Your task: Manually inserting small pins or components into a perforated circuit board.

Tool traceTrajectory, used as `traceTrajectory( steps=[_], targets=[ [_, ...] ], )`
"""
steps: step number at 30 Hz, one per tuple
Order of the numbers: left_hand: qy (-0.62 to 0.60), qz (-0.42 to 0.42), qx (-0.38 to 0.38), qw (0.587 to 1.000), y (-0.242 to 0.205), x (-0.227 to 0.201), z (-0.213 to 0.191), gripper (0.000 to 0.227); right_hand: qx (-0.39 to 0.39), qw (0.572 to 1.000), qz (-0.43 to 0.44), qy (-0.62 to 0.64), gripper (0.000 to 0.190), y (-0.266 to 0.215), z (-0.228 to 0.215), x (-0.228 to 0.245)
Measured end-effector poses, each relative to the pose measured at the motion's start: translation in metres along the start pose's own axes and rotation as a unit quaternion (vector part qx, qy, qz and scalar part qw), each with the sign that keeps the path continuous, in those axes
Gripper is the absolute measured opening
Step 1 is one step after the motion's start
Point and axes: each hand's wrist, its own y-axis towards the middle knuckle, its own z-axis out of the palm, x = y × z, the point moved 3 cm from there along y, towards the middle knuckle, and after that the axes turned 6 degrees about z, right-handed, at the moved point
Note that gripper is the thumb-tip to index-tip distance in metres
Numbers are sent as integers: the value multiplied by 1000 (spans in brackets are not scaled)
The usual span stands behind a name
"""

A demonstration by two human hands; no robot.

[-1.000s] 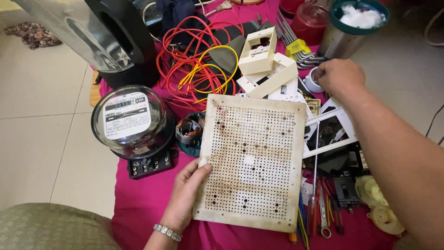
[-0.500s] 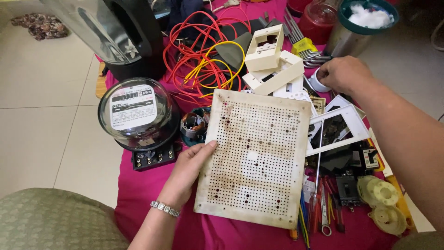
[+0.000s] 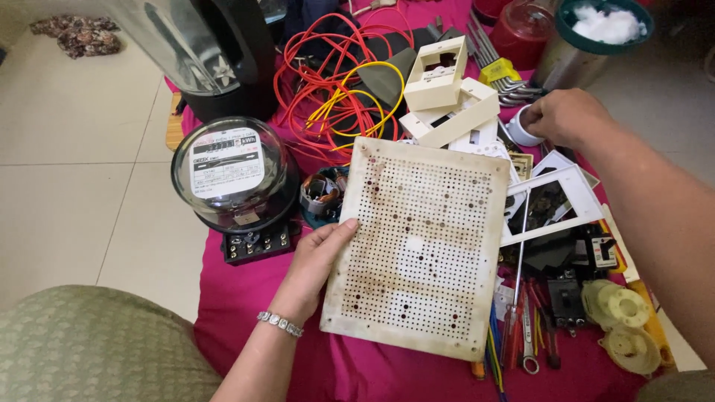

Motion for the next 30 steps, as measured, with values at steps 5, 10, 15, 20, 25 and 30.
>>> traceTrajectory(
  steps=[5,10,15,20,25,30],
  targets=[
    [-10,7,3,1000,2,3,0,39,0,1000,-9,18,26,-11,-3,3],
    [-7,-2,-10,1000,1,3,0,43,-12,998,-13,60,24,-12,-1,3],
    [-10,10,-1,1000,1,4,-1,40,33,998,16,58,25,-8,-2,5],
    [-9,9,0,1000,0,2,0,41,44,998,21,44,28,6,4,-1],
    [-12,9,1,1000,2,4,0,40,-3,999,10,46,26,-8,2,1],
    [-7,8,-1,1000,0,2,0,39,29,994,2,105,31,-20,-7,4]
  ],
)
